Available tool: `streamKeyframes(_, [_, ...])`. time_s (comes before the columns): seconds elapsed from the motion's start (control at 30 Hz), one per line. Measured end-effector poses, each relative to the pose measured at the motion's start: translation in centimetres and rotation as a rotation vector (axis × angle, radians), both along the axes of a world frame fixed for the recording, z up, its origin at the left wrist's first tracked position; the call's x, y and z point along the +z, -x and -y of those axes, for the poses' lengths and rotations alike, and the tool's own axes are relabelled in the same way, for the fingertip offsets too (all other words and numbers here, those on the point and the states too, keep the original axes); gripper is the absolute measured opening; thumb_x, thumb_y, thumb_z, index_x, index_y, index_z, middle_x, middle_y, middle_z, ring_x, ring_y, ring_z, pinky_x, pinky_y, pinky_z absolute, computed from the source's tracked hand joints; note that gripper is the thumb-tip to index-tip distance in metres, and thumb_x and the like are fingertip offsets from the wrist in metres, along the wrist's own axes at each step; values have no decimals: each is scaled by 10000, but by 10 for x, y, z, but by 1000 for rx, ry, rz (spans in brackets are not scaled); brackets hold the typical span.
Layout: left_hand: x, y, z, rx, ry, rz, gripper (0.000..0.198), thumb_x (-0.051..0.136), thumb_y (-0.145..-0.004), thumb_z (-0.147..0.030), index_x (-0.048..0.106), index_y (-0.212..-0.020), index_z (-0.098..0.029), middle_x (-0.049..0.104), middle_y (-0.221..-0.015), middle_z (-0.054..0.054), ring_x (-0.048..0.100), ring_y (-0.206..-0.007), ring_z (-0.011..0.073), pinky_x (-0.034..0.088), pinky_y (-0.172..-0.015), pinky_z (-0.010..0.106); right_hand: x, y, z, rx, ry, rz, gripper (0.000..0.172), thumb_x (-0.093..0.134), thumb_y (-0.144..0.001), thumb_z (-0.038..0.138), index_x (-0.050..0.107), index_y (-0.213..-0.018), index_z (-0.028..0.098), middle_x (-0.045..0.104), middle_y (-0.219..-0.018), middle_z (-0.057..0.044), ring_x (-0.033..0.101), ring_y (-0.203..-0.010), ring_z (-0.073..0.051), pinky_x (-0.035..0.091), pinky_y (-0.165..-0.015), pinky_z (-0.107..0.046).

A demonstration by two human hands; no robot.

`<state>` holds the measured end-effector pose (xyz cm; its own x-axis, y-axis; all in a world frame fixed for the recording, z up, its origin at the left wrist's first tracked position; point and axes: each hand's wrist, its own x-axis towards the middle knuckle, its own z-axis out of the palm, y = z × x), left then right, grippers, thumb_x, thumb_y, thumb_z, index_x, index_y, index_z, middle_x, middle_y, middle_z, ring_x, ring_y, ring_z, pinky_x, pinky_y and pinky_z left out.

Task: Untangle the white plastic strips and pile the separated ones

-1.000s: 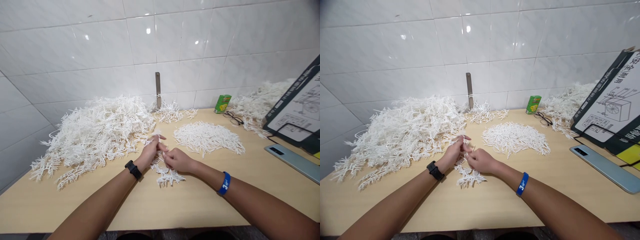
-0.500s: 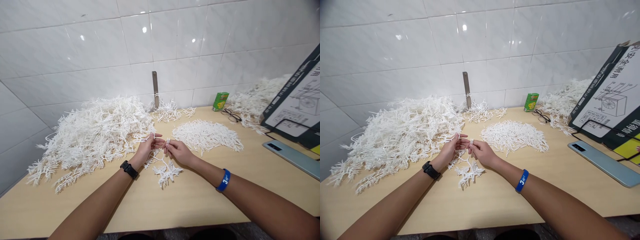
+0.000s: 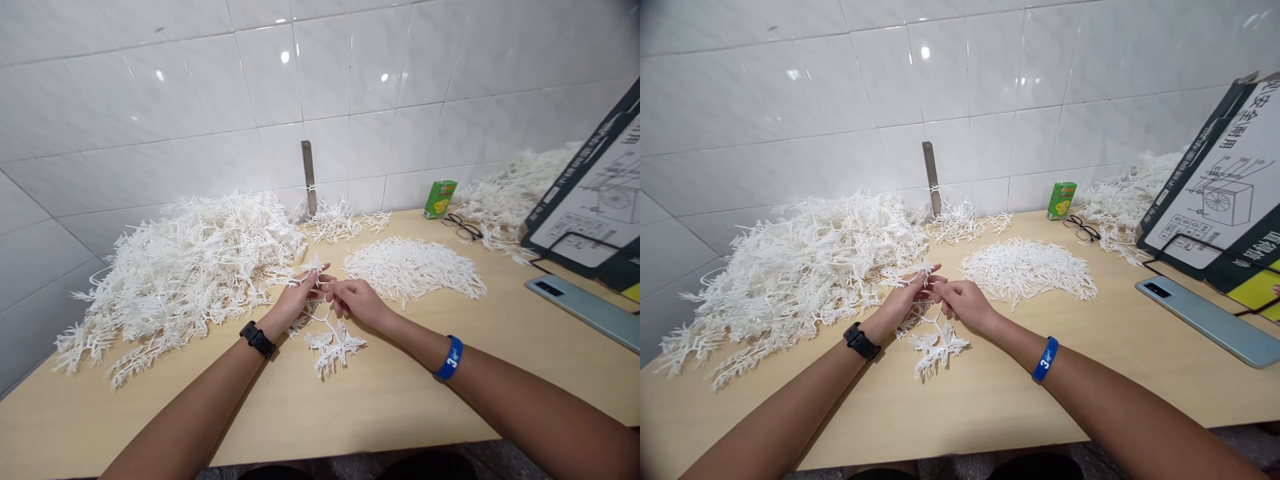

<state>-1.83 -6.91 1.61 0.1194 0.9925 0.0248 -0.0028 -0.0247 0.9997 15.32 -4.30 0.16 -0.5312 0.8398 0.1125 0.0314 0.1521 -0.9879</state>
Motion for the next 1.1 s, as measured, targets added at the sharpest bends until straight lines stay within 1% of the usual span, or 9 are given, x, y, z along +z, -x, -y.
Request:
streamKeyframes(0.17, [0,-5,5,-109,-86,-137,498,535,-869,-573,696,-1156,-199,720,-1079,92,634,-1028,230,475,-898,337,-3,0,1,122,-99,95,553,495,-869,628,647,-646,146,619,-559,-35,493,-484,-104,391,-515,-246])
streamKeyframes(0.3, [-2,-6,7,-207,-89,-246,511,480,-877,-608,717,-759,-172,675,-625,70,651,-754,215,489,-737,319,-3,-1,1,210,-118,100,506,519,-869,580,641,-632,151,615,-542,-29,474,-469,-108,379,-500,-249])
streamKeyframes(0.47, [-2,-7,7,-137,-141,-276,536,437,-901,-592,579,-575,-191,626,-595,59,614,-657,187,466,-692,313,0,0,3,200,-119,70,415,520,-884,500,645,-680,161,575,-490,5,486,-459,-113,401,-515,-250])
streamKeyframes(0.63, [-5,-10,6,-30,-158,-195,485,488,-874,-605,688,-783,-172,605,-579,33,613,-673,181,466,-724,302,4,1,3,193,-157,87,444,483,-898,484,604,-589,188,548,-434,26,510,-468,-118,479,-797,-338])
streamKeyframes(0.7, [-5,-12,6,-25,-119,-139,505,506,-859,-616,711,-924,-159,603,-568,26,619,-674,185,469,-701,296,7,1,3,207,-218,88,455,454,-916,457,584,-563,201,543,-414,40,517,-468,-115,396,-992,-391])
streamKeyframes(0.8, [-4,-15,8,4,-103,-123,509,537,-839,-618,720,-923,-151,632,-607,38,632,-706,185,477,-704,286,10,1,4,225,-242,81,455,443,-924,417,562,-538,207,526,-390,55,510,-451,-109,309,-1082,-414])
streamKeyframes(0.93, [-4,-13,6,73,-45,-12,470,551,-840,-606,678,-887,-156,651,-633,36,648,-700,178,496,-722,290,7,1,11,240,-208,123,422,467,-908,373,567,-544,186,497,-387,48,493,-440,-110,475,-783,-337])
streamKeyframes(1.0, [-5,-7,2,154,-30,104,463,515,-861,-613,638,-895,-168,646,-612,22,656,-692,171,509,-750,301,5,0,15,299,-236,183,405,528,-873,354,545,-511,174,497,-409,37,452,-423,-97,416,-555,-263])
streamKeyframes(1.1, [-6,5,-5,195,-35,171,467,502,-875,-608,631,-930,-163,734,-826,76,686,-802,180,517,-841,336,6,-4,15,228,-248,149,377,560,-868,381,596,-566,158,541,-467,21,435,-422,-85,335,-461,-234])
